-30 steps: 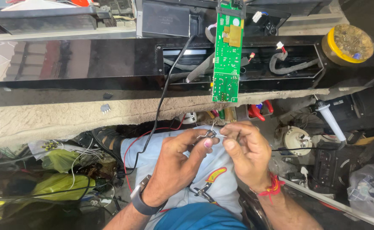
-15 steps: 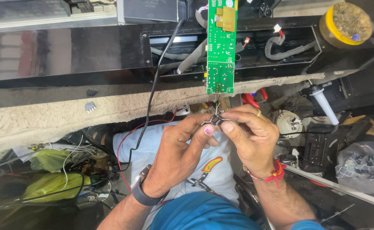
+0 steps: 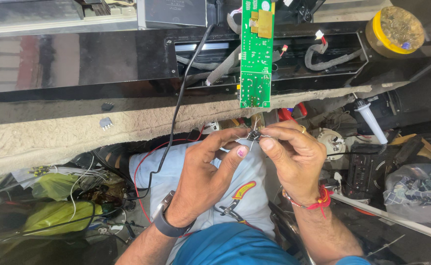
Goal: The person bends the leads of a small black electronic component using pliers, then inserts the component into a green circuit board and secures it by bending the leads with the pliers.
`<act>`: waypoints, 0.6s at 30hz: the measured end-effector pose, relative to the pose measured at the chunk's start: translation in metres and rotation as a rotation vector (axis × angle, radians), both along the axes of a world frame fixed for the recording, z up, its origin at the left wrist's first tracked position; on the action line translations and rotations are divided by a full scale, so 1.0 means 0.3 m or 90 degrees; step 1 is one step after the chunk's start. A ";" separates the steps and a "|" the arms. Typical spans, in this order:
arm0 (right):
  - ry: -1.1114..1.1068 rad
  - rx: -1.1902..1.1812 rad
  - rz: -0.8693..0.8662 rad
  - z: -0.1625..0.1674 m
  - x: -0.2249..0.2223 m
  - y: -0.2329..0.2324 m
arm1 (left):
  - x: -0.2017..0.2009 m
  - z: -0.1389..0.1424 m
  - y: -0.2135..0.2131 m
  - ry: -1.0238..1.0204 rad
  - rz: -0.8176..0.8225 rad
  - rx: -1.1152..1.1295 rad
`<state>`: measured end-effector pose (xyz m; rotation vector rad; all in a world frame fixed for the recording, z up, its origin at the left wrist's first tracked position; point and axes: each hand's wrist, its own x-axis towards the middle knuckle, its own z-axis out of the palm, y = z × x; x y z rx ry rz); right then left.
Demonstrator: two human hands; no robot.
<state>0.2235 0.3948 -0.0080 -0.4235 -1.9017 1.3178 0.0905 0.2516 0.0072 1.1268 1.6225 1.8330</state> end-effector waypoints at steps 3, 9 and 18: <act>-0.003 0.005 0.003 0.002 0.003 0.001 | 0.000 0.001 -0.003 0.006 0.005 -0.004; -0.004 0.006 0.009 0.009 0.013 0.006 | 0.003 0.004 -0.002 0.011 0.018 -0.008; -0.020 0.035 0.012 0.043 0.026 0.026 | 0.011 0.026 -0.011 -0.034 -0.022 0.045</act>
